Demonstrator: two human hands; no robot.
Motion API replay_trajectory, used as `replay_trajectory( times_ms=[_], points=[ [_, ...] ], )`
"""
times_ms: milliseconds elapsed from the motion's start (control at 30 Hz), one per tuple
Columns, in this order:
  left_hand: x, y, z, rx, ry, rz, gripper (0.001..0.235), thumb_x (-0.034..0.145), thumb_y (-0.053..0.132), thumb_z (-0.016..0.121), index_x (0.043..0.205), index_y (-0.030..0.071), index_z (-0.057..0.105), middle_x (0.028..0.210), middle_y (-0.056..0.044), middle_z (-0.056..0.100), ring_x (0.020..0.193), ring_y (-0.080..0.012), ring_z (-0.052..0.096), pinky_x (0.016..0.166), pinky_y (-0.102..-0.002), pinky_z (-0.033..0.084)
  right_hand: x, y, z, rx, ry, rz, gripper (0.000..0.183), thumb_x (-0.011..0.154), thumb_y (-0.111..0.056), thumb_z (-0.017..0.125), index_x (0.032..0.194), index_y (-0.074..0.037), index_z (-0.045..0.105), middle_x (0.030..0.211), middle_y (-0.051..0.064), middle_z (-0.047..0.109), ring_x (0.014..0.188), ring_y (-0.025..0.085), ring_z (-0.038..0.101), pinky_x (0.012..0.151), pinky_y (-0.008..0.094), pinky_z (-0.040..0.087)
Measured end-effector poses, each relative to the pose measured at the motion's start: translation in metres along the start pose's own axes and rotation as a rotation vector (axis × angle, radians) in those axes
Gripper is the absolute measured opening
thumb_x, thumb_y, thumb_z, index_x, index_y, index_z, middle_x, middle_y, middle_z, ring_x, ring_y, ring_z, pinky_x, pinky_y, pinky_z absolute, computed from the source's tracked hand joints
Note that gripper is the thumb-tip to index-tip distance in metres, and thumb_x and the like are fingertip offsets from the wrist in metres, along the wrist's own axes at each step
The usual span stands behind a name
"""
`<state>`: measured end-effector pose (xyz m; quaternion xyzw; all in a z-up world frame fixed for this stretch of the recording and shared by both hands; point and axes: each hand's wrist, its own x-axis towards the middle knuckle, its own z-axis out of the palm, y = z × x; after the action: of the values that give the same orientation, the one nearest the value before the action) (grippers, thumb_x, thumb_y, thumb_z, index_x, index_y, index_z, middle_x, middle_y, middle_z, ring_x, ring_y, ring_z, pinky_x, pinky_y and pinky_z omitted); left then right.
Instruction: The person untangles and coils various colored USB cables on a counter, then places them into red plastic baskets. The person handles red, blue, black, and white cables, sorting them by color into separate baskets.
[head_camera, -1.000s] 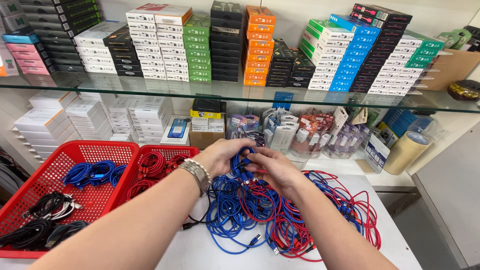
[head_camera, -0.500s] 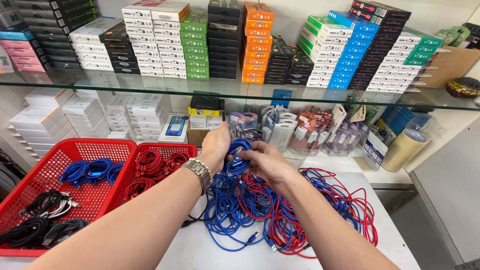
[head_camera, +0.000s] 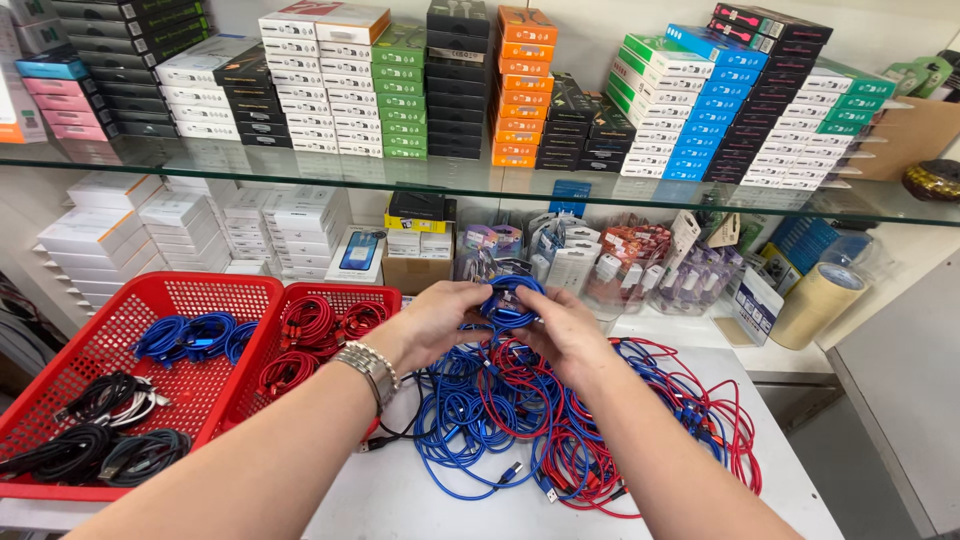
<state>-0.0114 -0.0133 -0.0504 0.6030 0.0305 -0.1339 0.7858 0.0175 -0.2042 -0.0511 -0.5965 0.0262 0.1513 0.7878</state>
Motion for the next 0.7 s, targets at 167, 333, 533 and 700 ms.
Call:
replay_trajectory(
  times_ms=[167, 333, 533, 700],
  points=[
    [-0.003, -0.014, 0.017, 0.477, 0.396, 0.191, 0.030, 0.102, 0.027, 0.053, 0.117, 0.003, 0.063, 0.101, -0.016, 0.072, 0.092, -0.0302, 0.068, 0.085, -0.044, 0.055, -0.014, 0.019, 0.029, -0.214, 0.163, -0.137, 0.034, 0.090, -0.017, 0.071, 0.116, -0.001, 0.055, 0.100, 0.014, 0.071, 0.083, 0.024, 0.073, 0.069, 0.038, 0.063],
    [-0.017, -0.023, 0.022, 0.972, 0.688, 0.582, 0.027, 0.094, 0.023, 0.062, 0.107, -0.001, 0.064, 0.101, -0.026, 0.071, 0.099, -0.0416, 0.067, 0.088, -0.049, 0.053, -0.027, 0.017, 0.051, -0.757, 0.277, -0.398, 0.033, 0.088, -0.021, 0.078, 0.111, 0.000, 0.065, 0.094, 0.011, 0.074, 0.083, 0.020, 0.071, 0.072, 0.030, 0.054],
    [-0.021, -0.019, 0.010, 0.960, 0.756, 0.333, 0.028, 0.095, 0.024, 0.062, 0.112, 0.002, 0.063, 0.098, -0.019, 0.072, 0.097, -0.0355, 0.069, 0.085, -0.047, 0.054, -0.006, 0.026, 0.043, -0.419, -0.033, -0.096, 0.028, 0.092, -0.012, 0.064, 0.115, 0.002, 0.071, 0.096, 0.008, 0.076, 0.081, 0.021, 0.072, 0.070, 0.028, 0.059],
    [-0.011, -0.017, -0.020, 0.045, 0.361, 0.018, 0.030, 0.096, 0.025, 0.067, 0.112, 0.000, 0.068, 0.095, -0.009, 0.074, 0.089, -0.0195, 0.069, 0.080, -0.035, 0.056, 0.010, 0.049, 0.021, -0.020, -0.036, 0.084, 0.033, 0.092, -0.009, 0.067, 0.123, 0.002, 0.065, 0.108, 0.010, 0.070, 0.089, 0.019, 0.072, 0.080, 0.029, 0.066]
  ],
)
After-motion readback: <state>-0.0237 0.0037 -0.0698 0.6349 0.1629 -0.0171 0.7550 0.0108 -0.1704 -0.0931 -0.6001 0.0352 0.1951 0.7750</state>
